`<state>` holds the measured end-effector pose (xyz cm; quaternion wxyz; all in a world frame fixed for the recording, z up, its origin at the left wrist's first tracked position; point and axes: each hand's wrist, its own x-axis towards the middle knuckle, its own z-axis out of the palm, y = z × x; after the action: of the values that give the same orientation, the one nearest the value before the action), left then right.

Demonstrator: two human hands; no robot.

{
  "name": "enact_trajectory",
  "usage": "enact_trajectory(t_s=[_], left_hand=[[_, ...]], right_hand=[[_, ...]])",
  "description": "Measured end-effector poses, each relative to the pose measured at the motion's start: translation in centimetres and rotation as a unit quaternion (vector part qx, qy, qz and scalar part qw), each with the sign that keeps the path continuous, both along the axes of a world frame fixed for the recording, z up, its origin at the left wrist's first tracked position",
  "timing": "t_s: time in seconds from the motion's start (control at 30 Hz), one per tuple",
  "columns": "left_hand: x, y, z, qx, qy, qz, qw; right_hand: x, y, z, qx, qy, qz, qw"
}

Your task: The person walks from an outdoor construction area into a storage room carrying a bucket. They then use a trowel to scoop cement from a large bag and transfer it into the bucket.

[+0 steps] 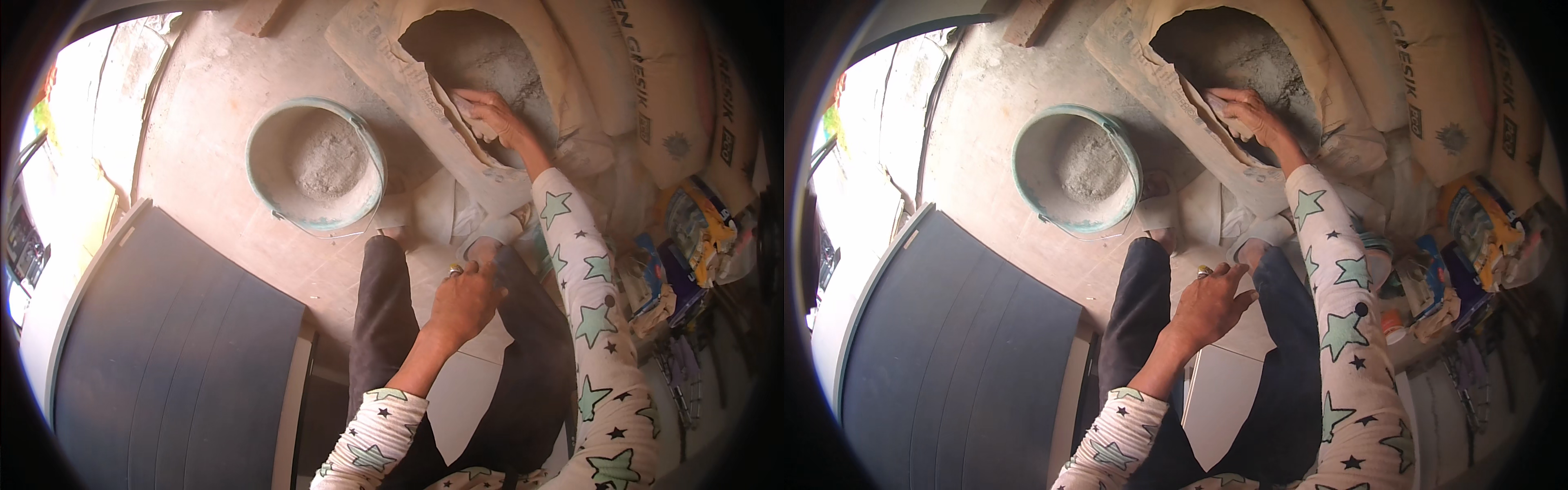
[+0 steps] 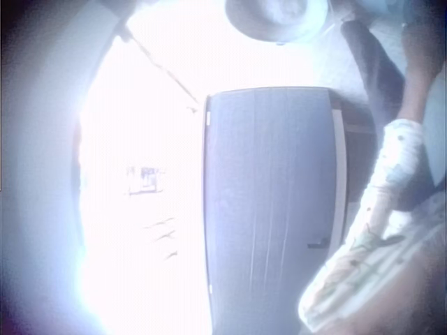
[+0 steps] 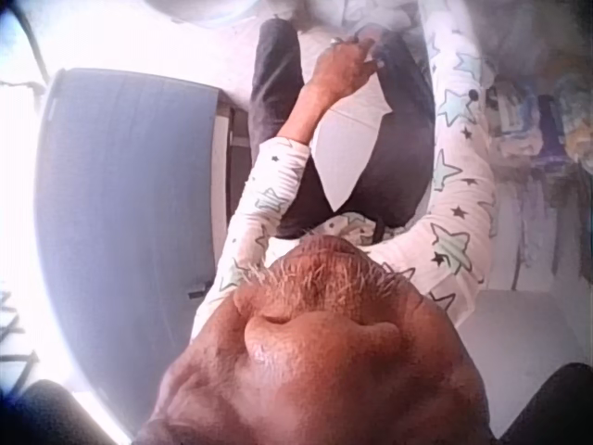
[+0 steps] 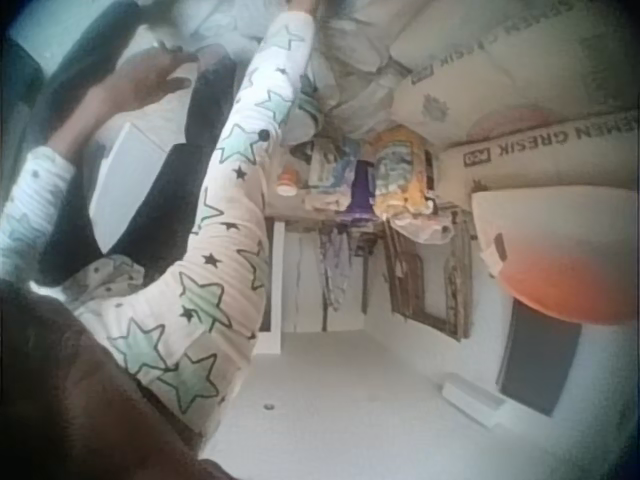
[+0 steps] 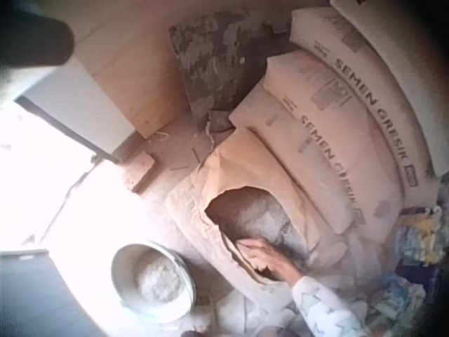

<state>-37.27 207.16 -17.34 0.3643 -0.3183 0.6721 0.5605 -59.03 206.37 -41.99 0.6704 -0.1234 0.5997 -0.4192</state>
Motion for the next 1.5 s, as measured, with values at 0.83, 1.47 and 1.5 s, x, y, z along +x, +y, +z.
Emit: enact_trajectory(t_s=[0.83,1.47,1.5], left_hand=[[3.1,-2.2,-6.9,0.033,-0.027,0.030,0.999],[1.5,1.2,-6.3,-0.020,0.020,0.014,0.999],[1.5,1.4,-6.3,-0.043,0.036,0.015,0.998]], right_hand=[[3.9,0.2,6.9,0.016,0.043,-0.019,0.999],[17.4,-7.7,7.2,-0.242,0.530,0.300,0.755],[17.4,-7.5,7.2,-0.248,0.530,0.292,0.757]])
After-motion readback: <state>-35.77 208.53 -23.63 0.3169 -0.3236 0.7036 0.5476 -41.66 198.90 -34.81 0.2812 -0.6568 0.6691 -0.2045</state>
